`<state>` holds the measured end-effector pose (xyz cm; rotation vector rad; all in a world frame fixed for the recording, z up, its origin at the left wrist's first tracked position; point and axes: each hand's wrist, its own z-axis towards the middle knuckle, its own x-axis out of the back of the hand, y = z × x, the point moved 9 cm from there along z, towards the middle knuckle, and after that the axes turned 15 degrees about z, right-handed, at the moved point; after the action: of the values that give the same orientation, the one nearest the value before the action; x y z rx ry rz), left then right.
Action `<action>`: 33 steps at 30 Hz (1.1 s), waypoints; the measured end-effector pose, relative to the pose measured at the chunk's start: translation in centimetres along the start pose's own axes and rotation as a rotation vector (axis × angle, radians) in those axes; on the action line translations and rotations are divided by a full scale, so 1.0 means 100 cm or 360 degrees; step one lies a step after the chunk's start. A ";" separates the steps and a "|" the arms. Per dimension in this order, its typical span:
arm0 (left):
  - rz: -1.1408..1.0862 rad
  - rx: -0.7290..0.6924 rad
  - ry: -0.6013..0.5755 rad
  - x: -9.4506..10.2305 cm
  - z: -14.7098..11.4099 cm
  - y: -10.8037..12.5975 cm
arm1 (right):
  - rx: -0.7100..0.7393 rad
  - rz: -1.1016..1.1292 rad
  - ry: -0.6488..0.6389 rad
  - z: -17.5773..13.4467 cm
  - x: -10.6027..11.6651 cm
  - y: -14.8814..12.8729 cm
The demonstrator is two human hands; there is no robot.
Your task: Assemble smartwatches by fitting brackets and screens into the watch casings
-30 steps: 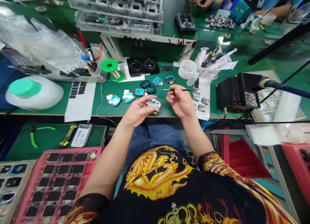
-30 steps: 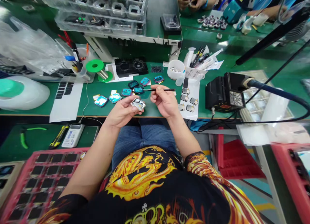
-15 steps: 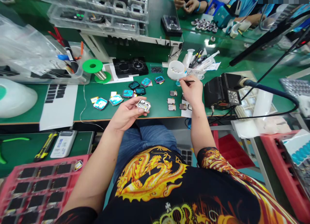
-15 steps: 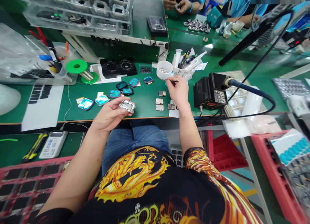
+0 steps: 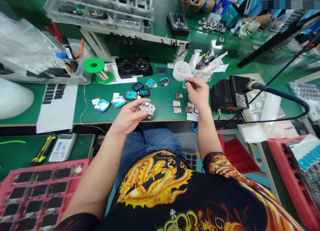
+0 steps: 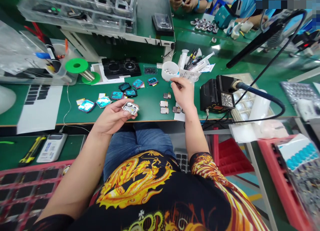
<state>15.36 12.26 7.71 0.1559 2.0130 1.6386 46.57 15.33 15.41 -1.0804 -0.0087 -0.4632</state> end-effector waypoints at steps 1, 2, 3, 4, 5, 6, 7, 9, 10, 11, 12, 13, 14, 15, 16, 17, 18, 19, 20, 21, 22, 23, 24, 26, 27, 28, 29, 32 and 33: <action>-0.0003 0.0000 0.0001 0.000 0.000 0.000 | -0.0046 0.0053 -0.0027 -0.001 -0.003 0.003; -0.0005 -0.0001 0.0002 0.000 0.000 0.000 | -0.0089 0.0103 -0.0048 -0.002 -0.005 0.006; -0.0008 0.0000 0.0001 0.000 0.000 0.000 | -0.0124 0.0144 -0.0063 -0.003 -0.007 0.009; -0.0012 -0.0001 -0.0001 -0.001 -0.001 0.001 | -0.0150 0.0172 -0.0078 -0.004 -0.009 0.011; -0.0015 -0.0002 -0.0003 -0.001 -0.001 0.001 | -0.0168 0.0187 -0.0089 -0.005 -0.010 0.013; -0.0016 -0.0003 -0.0005 -0.001 -0.001 0.001 | -0.0184 0.0191 -0.0100 -0.005 -0.011 0.015; -0.0017 -0.0006 -0.0006 -0.001 -0.001 0.001 | -0.0198 0.0190 -0.0112 -0.006 -0.012 0.016; -0.0019 -0.0012 -0.0006 -0.002 -0.001 0.001 | -0.0227 0.0196 -0.0140 -0.007 -0.013 0.018; -0.0019 -0.0012 -0.0006 -0.002 -0.001 0.001 | -0.0237 0.0205 -0.0157 -0.008 -0.013 0.018; -0.0021 -0.0013 -0.0006 -0.002 0.000 0.001 | -0.0240 0.0216 -0.0176 -0.008 -0.014 0.018; -0.0025 -0.0014 -0.0006 -0.002 0.000 0.001 | -0.0240 0.0231 -0.0196 -0.009 -0.014 0.017; -0.0030 -0.0015 -0.0006 -0.002 0.000 0.001 | -0.0242 0.0255 -0.0213 -0.010 -0.015 0.016; -0.0033 -0.0015 -0.0007 -0.002 0.000 0.001 | -0.0250 0.0290 -0.0229 -0.011 -0.016 0.015; -0.0035 -0.0016 -0.0005 -0.002 0.000 0.001 | -0.0262 0.0338 -0.0239 -0.012 -0.017 0.015; -0.0036 -0.0015 -0.0004 -0.002 0.000 0.001 | -0.0279 0.0393 -0.0240 -0.013 -0.017 0.014; -0.0036 -0.0014 -0.0006 -0.001 0.000 0.001 | -0.0294 0.0446 -0.0230 -0.014 -0.017 0.013; -0.0034 -0.0012 -0.0008 -0.001 0.000 0.001 | -0.0304 0.0483 -0.0212 -0.015 -0.016 0.012; -0.0032 -0.0012 -0.0009 -0.001 0.000 0.001 | -0.0305 0.0499 -0.0190 -0.015 -0.015 0.010; -0.0028 -0.0011 -0.0012 -0.001 -0.001 0.001 | -0.0298 0.0501 -0.0164 -0.015 -0.013 0.008; -0.0025 -0.0009 -0.0014 -0.001 -0.001 0.001 | -0.0287 0.0496 -0.0135 -0.014 -0.011 0.006; -0.0022 -0.0009 -0.0017 -0.001 -0.001 0.001 | -0.0274 0.0494 -0.0108 -0.014 -0.008 0.004; -0.0022 -0.0011 -0.0017 -0.001 -0.001 0.001 | -0.0260 0.0501 -0.0076 -0.013 -0.005 0.002; -0.0024 -0.0014 -0.0016 -0.001 -0.001 0.001 | -0.0246 0.0514 -0.0040 -0.012 -0.002 -0.001; -0.0027 -0.0018 -0.0015 -0.001 -0.001 0.002 | -0.0221 0.0555 0.0052 -0.013 0.005 -0.009; -0.0029 -0.0019 -0.0014 -0.002 -0.002 0.002 | -0.0213 0.0584 0.0099 -0.014 0.007 -0.014; -0.0030 -0.0017 -0.0012 -0.002 -0.002 0.002 | -0.0212 0.0622 0.0136 -0.016 0.009 -0.019; -0.0031 -0.0012 -0.0011 -0.002 -0.002 0.002 | -0.0223 0.0668 0.0158 -0.020 0.010 -0.026; -0.0044 -0.0002 0.0001 -0.003 -0.002 0.003 | -0.0331 0.0830 0.0105 -0.036 -0.001 -0.046; -0.0048 -0.0001 0.0005 -0.002 -0.002 0.003 | -0.0383 0.0879 0.0069 -0.043 -0.007 -0.052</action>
<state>15.39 12.06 8.14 0.1223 2.0071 1.6219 43.13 9.90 17.54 -1.2505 0.3836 0.0139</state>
